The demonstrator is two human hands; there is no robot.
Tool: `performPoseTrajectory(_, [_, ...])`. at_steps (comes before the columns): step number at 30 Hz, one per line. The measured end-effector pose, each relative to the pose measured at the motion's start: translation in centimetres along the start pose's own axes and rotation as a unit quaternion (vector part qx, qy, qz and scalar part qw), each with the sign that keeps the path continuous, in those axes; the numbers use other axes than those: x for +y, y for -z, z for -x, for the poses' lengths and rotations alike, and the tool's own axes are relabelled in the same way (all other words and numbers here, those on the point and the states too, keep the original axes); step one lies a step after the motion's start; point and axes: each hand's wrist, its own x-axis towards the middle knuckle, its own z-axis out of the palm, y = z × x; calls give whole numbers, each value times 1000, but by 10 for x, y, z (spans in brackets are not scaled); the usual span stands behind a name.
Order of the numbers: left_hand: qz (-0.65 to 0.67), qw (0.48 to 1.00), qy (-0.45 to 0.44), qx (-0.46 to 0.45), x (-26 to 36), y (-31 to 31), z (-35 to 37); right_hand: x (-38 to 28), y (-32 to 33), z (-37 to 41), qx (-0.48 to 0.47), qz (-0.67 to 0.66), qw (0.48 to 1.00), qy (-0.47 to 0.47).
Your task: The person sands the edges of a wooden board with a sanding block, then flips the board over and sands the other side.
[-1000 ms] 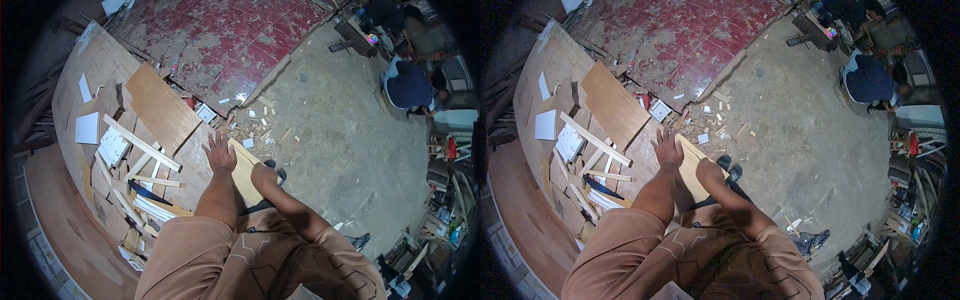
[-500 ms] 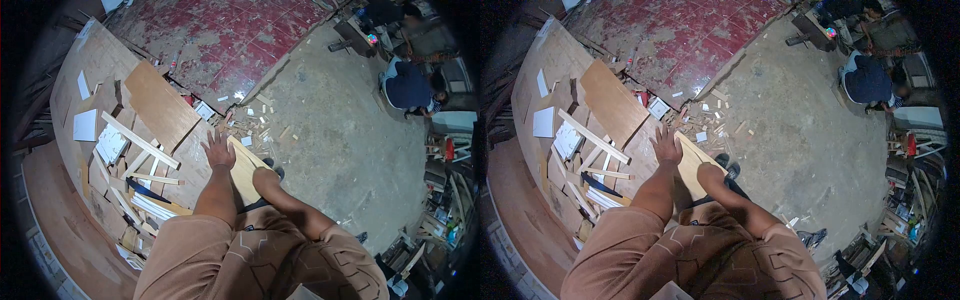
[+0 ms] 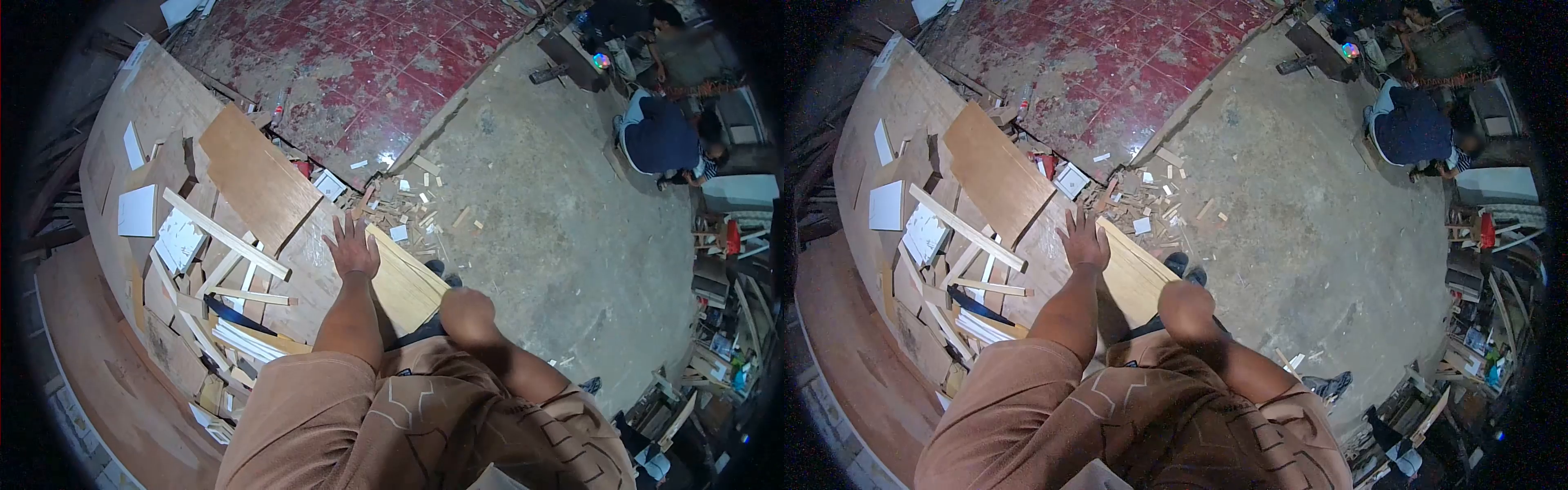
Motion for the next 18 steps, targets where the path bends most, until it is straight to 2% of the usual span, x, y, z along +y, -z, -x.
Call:
performPoseTrajectory(5, [4, 1000, -3, 9, -1, -6, -1, -7, 14, -5, 10, 52, 998, 22])
performPoseTrajectory(7, [-1, 1000, -1, 2, -1, -4, -1, -4, -3, -7, 8, 28, 999, -13])
performPoseTrajectory(10, [1, 1000, 2, -4, -1, -4, 0, -1, -23, -10, 32, -16, 999, 5])
performPoseTrajectory(14, [-3, 1000, -4, 10, -2, -8, 0, -10, -102, -78, 90, -1, 996, 29])
performPoseTrajectory(15, [-13, 1000, -5, 10, -2, -8, -1, -14, -117, -97, 106, -28, 994, 1])
performPoseTrajectory(16, [-17, 1000, -4, 11, -2, -4, -3, -19, -119, -105, 120, -54, 991, -28])
performPoseTrajectory(18, [3, 1000, -5, 6, 0, -1, 0, -12, -119, -100, 124, -48, 991, -6])
